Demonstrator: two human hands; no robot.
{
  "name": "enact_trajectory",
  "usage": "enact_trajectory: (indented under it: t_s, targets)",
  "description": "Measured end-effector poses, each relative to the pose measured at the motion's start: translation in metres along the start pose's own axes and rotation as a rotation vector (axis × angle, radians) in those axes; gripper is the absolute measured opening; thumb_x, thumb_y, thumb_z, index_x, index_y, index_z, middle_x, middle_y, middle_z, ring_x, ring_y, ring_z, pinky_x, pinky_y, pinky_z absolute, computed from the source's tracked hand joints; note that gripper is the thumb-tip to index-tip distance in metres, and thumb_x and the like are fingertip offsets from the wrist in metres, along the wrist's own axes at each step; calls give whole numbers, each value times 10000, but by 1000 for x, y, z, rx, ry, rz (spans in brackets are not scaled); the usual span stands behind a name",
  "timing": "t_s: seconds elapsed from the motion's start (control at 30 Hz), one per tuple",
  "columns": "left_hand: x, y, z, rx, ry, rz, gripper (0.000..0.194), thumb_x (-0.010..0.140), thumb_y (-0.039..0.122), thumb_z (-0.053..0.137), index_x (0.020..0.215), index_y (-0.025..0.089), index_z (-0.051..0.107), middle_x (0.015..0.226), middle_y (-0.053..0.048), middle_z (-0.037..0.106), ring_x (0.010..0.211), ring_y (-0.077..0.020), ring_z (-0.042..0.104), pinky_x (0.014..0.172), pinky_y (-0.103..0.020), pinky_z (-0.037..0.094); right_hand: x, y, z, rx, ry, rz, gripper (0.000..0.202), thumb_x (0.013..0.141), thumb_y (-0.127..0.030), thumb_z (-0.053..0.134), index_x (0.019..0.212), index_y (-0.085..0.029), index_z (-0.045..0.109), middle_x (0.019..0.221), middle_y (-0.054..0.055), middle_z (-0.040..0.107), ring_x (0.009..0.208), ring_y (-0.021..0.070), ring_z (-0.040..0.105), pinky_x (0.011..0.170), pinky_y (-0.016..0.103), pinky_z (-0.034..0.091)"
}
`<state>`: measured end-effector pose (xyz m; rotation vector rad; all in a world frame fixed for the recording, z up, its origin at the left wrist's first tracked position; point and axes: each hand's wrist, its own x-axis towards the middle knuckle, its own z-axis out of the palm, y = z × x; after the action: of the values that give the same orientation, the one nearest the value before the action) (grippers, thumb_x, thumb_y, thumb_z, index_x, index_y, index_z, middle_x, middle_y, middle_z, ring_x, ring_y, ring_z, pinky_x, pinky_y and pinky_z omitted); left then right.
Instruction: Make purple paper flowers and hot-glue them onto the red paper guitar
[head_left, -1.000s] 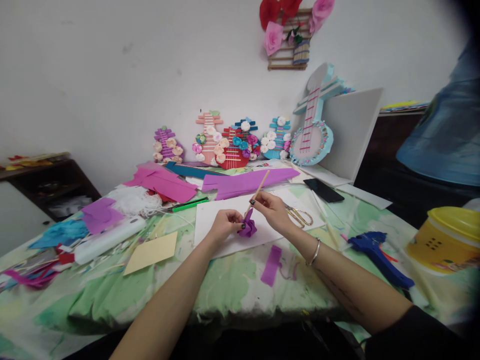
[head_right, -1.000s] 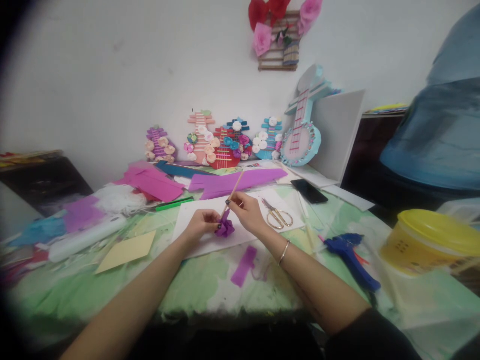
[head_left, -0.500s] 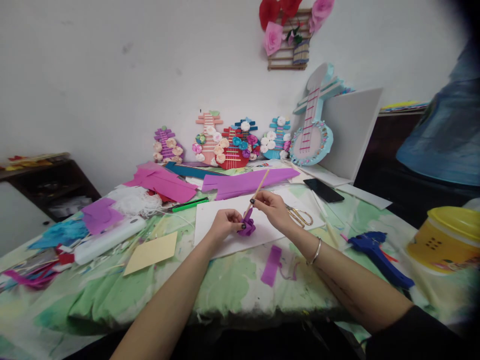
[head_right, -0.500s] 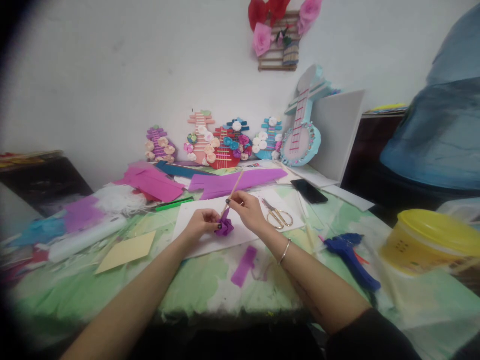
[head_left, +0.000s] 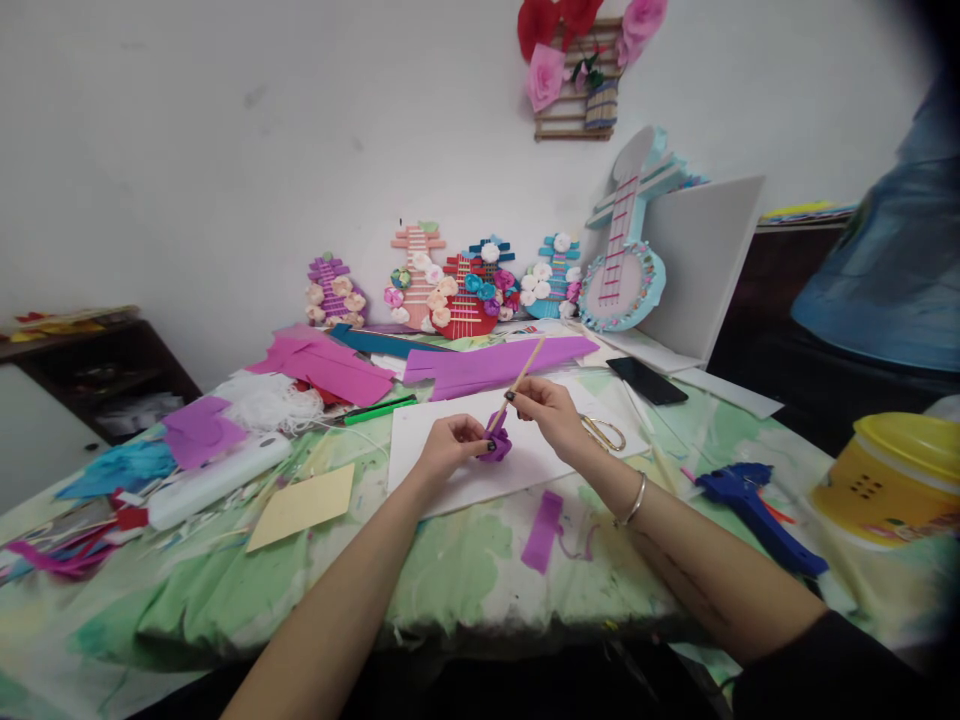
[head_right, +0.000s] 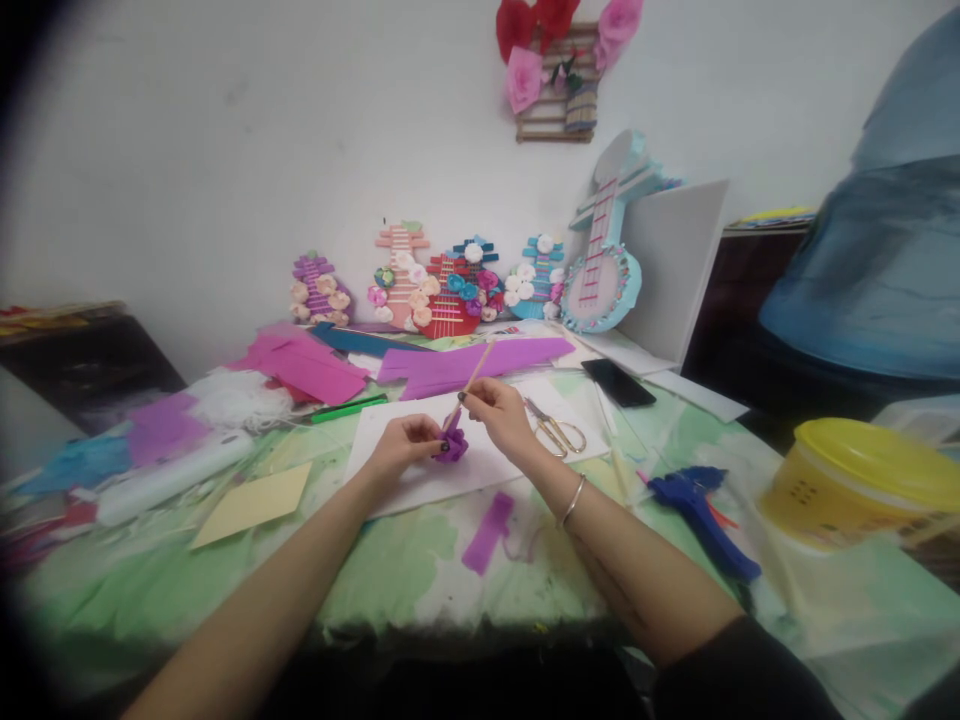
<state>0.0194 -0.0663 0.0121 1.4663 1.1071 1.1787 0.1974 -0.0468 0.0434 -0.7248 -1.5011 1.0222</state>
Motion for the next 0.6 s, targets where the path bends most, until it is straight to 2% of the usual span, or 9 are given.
enact_trajectory:
  t_s: [0.1,0.17,0.3,0.4,0.5,0.6]
  targets:
    - [0,-3,0,2,-28,20,220,529,212,783,645,133,614,557,-5,614,507,-109,539,513,-224,371,3,-4,-4,165,49,91,228,693,-350,683,774,-179,556,477,-51,529,452,93,444,480,234,343]
    - [0,-4,0,4,-37,26,217,534,208,786,646,130,617,566,-6,615,511,-110,544,513,-224,376,6,-7,-9,247,79,133,251,694,-357,677,827,-194,541,514,-34,585,447,99,468,480,237,361]
    - [0,-4,0,-18,-43,26,214,530,202,788,639,127,619,567,-5,614,516,-114,554,528,-233,396,10,-16,-25,444,71,164,224,688,-278,642,892,-215,572,817,39,699,642,148,604,619,285,469]
    - [0,-3,0,-60,-32,10,214,529,196,789,638,130,616,571,-3,616,522,-117,559,543,-240,406,11,-20,-32,544,18,154,192,725,-300,563,883,-202,612,974,82,694,835,207,633,736,354,496]
    - [0,-2,0,-115,-21,8,219,530,195,791,631,129,607,565,2,611,526,-116,554,561,-248,406,12,-17,-32,552,27,104,178,759,-353,552,751,-190,623,841,66,677,844,194,617,774,347,486]
    - [-1,0,0,-196,-25,15,224,534,195,791,626,126,600,569,5,608,526,-106,533,565,-245,387,12,-11,-26,443,46,88,92,665,-249,680,705,-190,622,698,-11,606,671,117,562,707,280,467]
